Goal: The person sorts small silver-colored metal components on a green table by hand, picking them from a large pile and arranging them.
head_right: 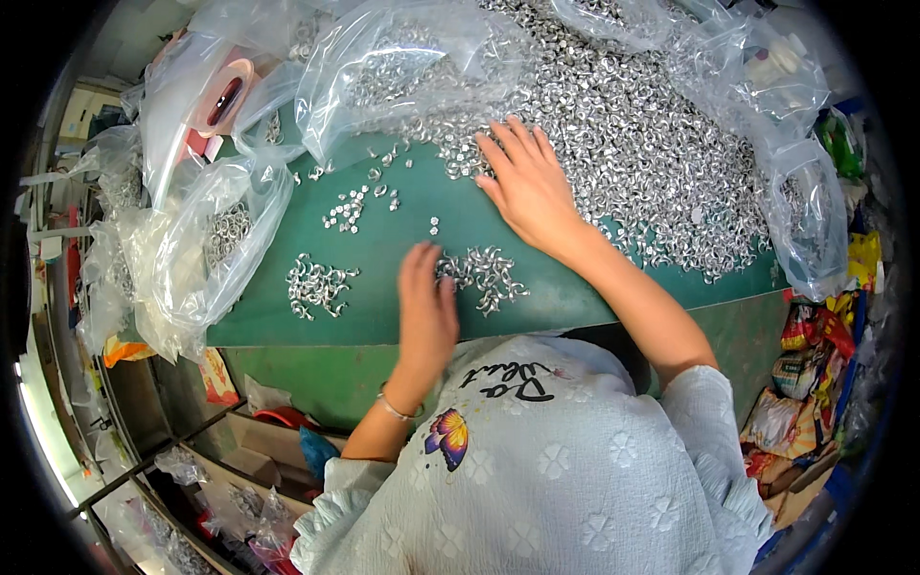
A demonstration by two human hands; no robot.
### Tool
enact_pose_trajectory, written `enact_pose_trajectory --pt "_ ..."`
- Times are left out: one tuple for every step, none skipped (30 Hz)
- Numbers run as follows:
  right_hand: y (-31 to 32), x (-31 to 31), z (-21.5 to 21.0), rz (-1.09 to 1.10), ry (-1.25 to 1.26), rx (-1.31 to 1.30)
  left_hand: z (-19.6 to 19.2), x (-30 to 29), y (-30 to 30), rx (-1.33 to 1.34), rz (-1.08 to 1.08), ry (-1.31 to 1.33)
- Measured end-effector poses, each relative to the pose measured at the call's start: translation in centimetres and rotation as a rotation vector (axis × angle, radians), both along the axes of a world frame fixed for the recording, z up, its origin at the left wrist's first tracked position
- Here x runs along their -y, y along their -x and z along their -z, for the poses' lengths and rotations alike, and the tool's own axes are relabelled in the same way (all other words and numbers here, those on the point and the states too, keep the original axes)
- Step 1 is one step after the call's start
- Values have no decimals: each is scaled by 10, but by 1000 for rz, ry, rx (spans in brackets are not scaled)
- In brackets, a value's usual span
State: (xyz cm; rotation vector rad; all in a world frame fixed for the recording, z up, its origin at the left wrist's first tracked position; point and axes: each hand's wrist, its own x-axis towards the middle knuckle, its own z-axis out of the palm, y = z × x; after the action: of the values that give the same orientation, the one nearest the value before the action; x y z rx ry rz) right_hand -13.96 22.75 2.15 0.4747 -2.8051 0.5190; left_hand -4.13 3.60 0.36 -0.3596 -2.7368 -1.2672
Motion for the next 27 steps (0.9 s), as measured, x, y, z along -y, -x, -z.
enact_pose_trajectory --pt "3 10 4 33 -41 3 2 -11 -3 -50 48 101" --pt "4 21 15 65 -82 6 2 -19 -8 14 79 6" --pt "4 29 21 95 -124 13 4 -25 -14 38 119 -45" --pt "6 30 23 16 -42 27 5 -30 -16 63 157 -96" --pt "9 31 25 -63 40 40 6 -34 -16 48 165 -95" --pt "11 33 26 -143 125 55 6 -37 -15 34 172 -91" --pt "15 35 26 -228 205 59 5 -38 -14 21 178 -87" --pt "19 34 25 -277 296 100 4 -37 -11 0 192 -95" --pt "24 33 25 -326 388 139 3 -32 -5 -24 205 -102" --pt "28 32 22 -376 480 175 2 -24 3 -50 218 -108" --pt "27 26 16 -321 368 29 1 -14 14 -113 196 -44" --pt "27 19 9 -306 326 15 -2 -6 27 -153 163 47" --pt "27 13 3 -295 285 1 -6 3 40 -180 193 77" --pt "27 11 0 -283 244 -13 -8 8 50 -207 223 106" --pt "29 12 1 -309 235 -39 -6 11 56 -207 237 125" --pt "29 16 2 -345 228 -6 -2 13 60 -207 251 144" --pt "29 20 4 -381 220 27 1 17 63 -206 264 163" --pt "30 22 4 -411 210 61 3 21 66 -213 229 167" --pt "33 26 3 -383 185 56 5 28 69 -220 192 172" --pt "37 30 2 -369 188 48 6 35 71 -226 155 177" --pt "42 35 2 -350 192 39 7 41 74 -269 126 214" --pt "47 39 2 -331 196 31 6 42 75 -283 115 200" --pt "54 46 9 -351 186 -36 3 44 76 -298 103 187" --pt "59 51 14 -355 120 -63 0 45 77 -313 93 173" --pt "64 56 18 -359 54 -91 3 47 79 -291 36 149" --pt "67 58 22 -362 -11 -119 0 50 85 -309 -60 191" --pt "65 58 23 -373 -36 -103 -5 56 93 -326 -157 229"
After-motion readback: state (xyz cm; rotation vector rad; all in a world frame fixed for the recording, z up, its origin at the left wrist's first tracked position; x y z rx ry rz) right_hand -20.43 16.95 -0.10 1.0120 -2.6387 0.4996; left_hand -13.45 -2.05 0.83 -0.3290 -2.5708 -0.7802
